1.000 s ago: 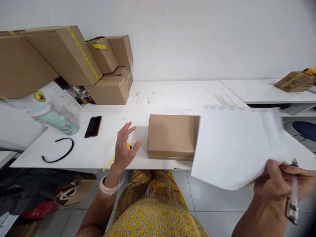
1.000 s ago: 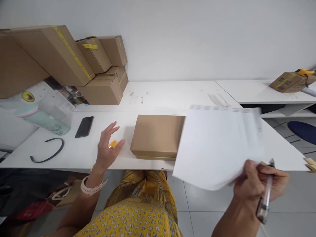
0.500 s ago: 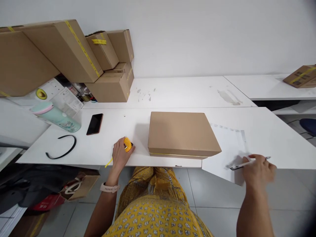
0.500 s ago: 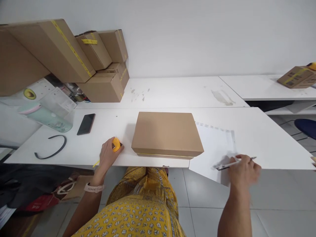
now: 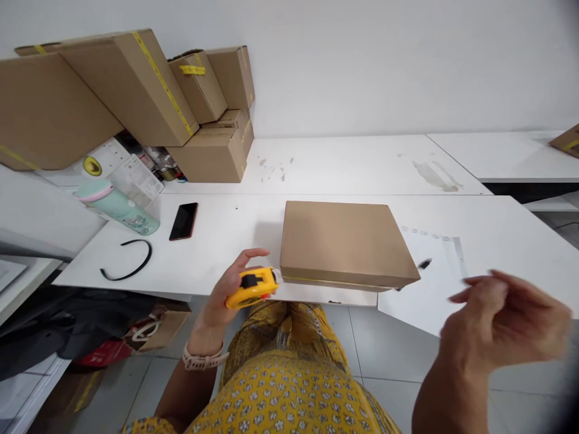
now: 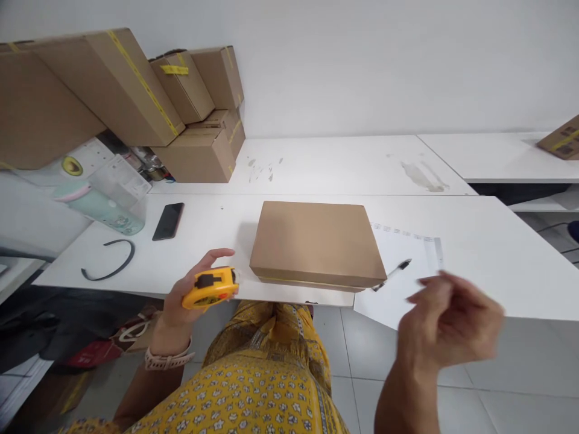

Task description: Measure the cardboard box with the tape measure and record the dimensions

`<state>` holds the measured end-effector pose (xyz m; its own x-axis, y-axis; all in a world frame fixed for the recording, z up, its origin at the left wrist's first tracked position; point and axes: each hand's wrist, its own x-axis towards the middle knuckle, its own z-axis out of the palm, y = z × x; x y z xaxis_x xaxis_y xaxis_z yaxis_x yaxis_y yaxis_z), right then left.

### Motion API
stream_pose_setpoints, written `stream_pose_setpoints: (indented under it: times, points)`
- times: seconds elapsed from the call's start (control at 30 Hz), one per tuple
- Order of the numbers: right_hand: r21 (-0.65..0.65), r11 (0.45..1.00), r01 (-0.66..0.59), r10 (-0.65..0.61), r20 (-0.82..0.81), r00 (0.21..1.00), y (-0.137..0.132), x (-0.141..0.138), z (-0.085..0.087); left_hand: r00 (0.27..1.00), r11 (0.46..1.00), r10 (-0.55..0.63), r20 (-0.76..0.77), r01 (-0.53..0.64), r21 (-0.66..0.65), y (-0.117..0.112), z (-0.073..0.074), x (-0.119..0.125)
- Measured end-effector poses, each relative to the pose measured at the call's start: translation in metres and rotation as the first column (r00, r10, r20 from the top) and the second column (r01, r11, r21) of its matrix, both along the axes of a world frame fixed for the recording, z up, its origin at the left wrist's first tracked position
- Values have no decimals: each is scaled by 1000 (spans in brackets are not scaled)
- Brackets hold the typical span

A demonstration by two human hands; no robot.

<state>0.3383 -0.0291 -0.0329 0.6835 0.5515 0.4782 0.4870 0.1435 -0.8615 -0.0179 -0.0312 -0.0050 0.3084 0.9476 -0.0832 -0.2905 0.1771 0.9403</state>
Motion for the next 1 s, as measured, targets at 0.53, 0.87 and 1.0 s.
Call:
stream_pose_setpoints:
  times: [0.53,0.87,1.0]
  points:
    - [-51,188,-981,831,-524,186,1,-72,24,908,926,-374,-186,375,-31,7,13,19]
    - [-327,635,-700,619,-326,714,105,71,8,865,1000,-8,-502,9,0,110,27,-68]
    - [-505,602,-618,612,-205,764,108,59,6,840,999,-33,-541,41,2,131,33,-71]
